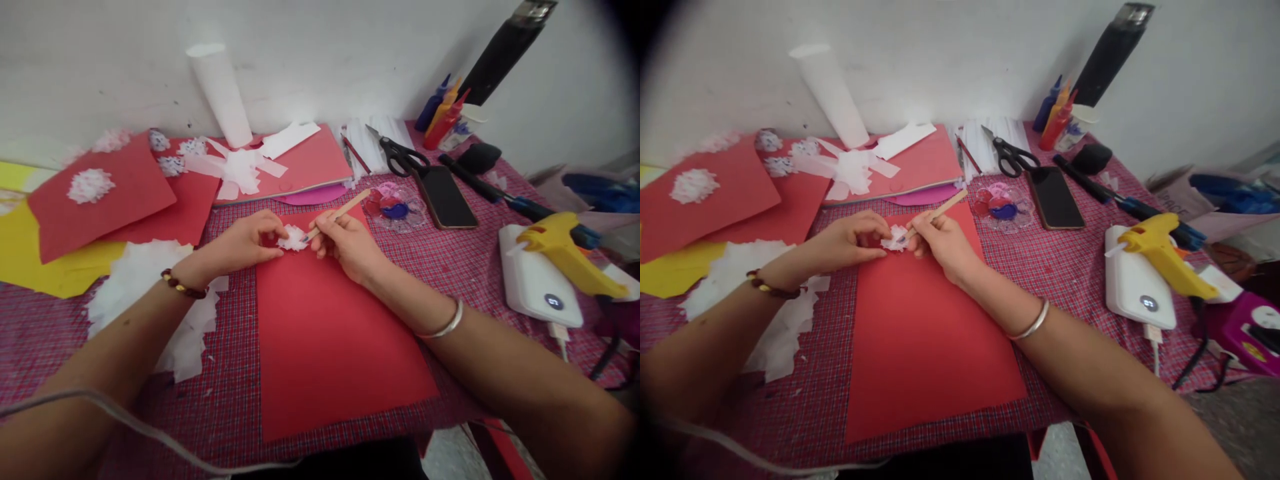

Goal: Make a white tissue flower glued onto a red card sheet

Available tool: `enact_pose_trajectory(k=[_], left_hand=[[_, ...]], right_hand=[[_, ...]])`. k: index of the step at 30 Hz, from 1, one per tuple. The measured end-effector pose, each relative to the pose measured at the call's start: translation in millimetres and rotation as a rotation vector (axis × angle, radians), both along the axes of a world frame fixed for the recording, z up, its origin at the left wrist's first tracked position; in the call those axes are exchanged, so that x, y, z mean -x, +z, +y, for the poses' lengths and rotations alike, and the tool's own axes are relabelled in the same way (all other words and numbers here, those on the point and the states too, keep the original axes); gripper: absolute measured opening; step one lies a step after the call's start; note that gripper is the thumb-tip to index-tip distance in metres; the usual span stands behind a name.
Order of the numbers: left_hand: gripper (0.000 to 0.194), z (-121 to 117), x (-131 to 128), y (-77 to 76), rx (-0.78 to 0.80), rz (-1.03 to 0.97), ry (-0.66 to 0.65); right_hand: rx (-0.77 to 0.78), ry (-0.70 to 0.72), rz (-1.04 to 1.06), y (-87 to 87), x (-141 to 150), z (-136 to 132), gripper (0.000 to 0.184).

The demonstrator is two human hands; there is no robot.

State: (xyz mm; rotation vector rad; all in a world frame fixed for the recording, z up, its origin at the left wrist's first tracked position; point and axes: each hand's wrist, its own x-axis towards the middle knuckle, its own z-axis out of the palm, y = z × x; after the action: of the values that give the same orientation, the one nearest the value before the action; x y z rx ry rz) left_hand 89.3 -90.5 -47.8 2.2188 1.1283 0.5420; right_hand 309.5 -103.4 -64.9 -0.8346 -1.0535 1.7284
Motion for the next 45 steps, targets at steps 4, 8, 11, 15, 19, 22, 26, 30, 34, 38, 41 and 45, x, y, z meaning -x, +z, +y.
enact_pose_trajectory(k=[4,8,11,15,19,22,26,30,34,38,41,45], left_hand=[[0.008,11,-5,-4.6,0.044,0.007,0.006],[0.013,20,-10,-2.8,0.101,0.039,0.026],[0.013,23,-12,-0.4,0.153,0.074,0.064],[0.013,23,-16,4.1,0.201,0.103,0.106],[0.013,23,-18,7.1,0.195,0.145,0.110],[0.012,25,-15,7.8,0.185,0.140,0.091],[0.013,27,-8,8.6,0.278,0.089,0.009],[0.017,26,-8,8.8,0.274,0.092,0.011],[0.009,24,-10,7.9,0.223,0.090,-0.015],[0.011,25,-13,6.7,0.247,0.126,0.003],[0.011,25,-16,10.7,0.299,0.115,0.026],[0.015,9,-1,29.4,0.320,0.039,0.179]], right_hand=[[-0.121,0.010,-0.061,-5.8,4,0,0.022],[-0.246,0.002,-0.174,-9.3,5,1,0.029],[-0.346,0.030,-0.284,-9.8,5,-1,0.030],[-0.473,0.071,-0.410,-9.6,6,-4,0.025],[-0.591,0.092,-0.549,-8.9,6,-6,0.022],[-0.633,0.093,-0.630,-6.5,7,-8,0.023],[-0.647,0.083,-0.693,-4.4,9,-11,0.023],[-0.605,0.075,-0.648,-8.9,9,-10,0.024],[-0.357,-0.035,-0.331,-14.2,6,-1,0.025],[-0.222,-0.109,-0.147,-15.4,1,6,0.032],[-0.241,-0.081,-0.152,-15.2,1,6,0.033],[-0.240,-0.087,-0.148,-13.9,1,5,0.030]])
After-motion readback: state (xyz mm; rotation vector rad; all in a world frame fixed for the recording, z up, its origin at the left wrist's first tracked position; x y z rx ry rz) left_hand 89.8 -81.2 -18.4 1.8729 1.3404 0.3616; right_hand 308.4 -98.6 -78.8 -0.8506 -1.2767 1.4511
